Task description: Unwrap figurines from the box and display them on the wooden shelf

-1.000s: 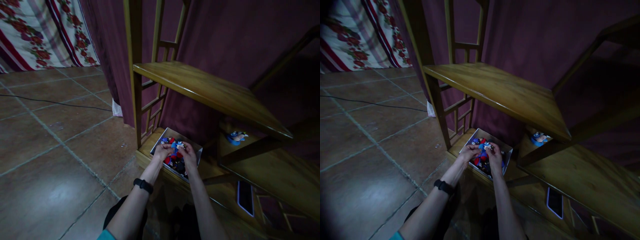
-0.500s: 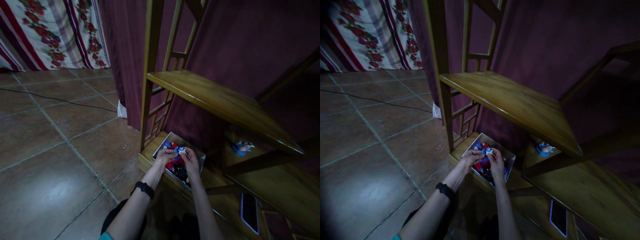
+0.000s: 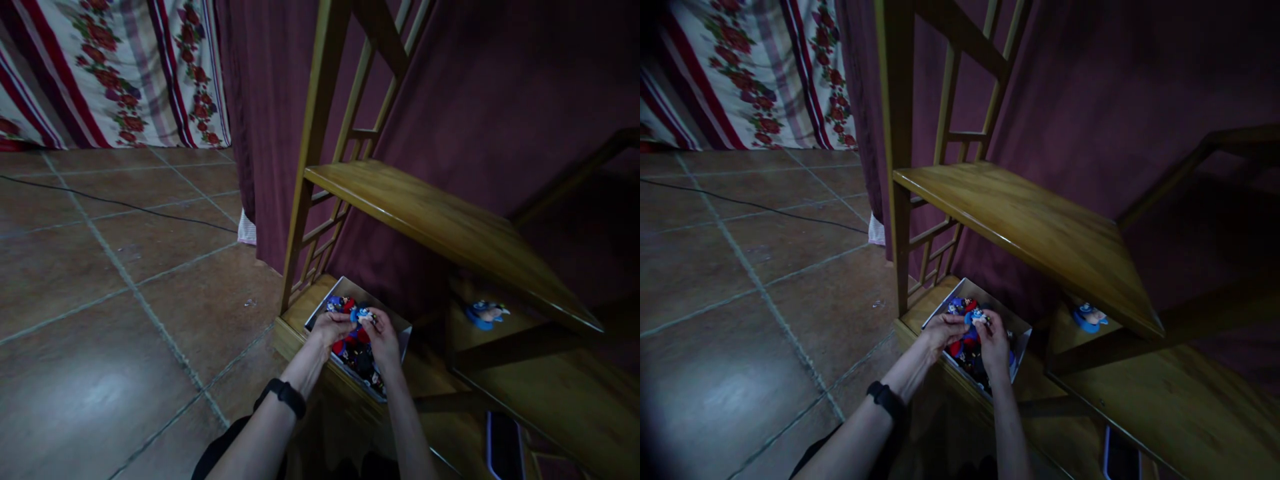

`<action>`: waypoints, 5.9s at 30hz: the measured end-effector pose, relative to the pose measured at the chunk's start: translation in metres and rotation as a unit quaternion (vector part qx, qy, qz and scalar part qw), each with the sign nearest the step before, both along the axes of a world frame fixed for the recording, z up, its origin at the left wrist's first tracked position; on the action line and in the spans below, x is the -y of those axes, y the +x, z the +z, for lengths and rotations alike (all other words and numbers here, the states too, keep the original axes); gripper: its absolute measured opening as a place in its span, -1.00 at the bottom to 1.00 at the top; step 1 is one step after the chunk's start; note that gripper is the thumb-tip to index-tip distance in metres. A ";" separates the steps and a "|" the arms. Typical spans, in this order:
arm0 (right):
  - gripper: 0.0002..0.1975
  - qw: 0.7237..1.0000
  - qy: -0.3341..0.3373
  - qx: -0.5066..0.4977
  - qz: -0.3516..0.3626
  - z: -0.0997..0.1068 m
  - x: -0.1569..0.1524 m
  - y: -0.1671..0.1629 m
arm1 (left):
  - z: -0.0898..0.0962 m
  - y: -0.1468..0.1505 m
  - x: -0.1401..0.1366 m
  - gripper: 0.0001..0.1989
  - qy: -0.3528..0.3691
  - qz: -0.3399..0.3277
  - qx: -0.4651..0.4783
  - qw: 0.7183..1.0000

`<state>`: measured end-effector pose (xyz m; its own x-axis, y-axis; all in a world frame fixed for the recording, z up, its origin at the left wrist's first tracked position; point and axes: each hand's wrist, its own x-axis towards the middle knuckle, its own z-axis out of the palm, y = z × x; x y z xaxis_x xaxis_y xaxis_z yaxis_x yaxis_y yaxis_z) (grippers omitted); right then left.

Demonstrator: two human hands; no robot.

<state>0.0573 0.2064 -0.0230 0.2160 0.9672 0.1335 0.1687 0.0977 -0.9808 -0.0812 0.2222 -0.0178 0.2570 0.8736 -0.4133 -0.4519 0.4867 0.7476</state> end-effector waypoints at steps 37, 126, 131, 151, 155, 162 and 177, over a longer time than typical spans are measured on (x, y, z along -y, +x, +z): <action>-0.62 0.998 0.029 0.039 0.033 -0.004 0.032 -0.002 | -0.002 0.003 0.046 -0.81 -0.056 0.045 0.056 0.996; -0.59 0.981 -0.061 -0.164 0.082 -0.008 0.128 -0.028 | -0.012 -0.016 0.147 -0.64 0.136 0.135 -0.003 0.981; -0.63 0.962 -0.090 -0.245 0.081 -0.008 0.131 -0.026 | -0.016 -0.014 0.143 -0.70 0.173 0.130 -0.017 0.976; -0.54 0.956 -0.135 -0.257 0.039 -0.003 0.130 -0.034 | -0.023 -0.011 0.138 -0.74 0.219 0.105 -0.094 0.965; -0.55 0.968 -0.106 -0.225 0.015 -0.009 0.126 -0.037 | -0.024 -0.013 0.138 -0.72 0.190 0.102 -0.091 0.972; -0.58 0.974 -0.093 -0.206 0.007 -0.015 0.118 -0.040 | -0.028 -0.012 0.139 -0.70 0.156 0.137 -0.048 0.977; -0.60 0.987 -0.073 -0.139 0.010 -0.027 0.112 -0.033 | -0.024 -0.011 0.142 -0.76 0.148 0.141 -0.069 0.976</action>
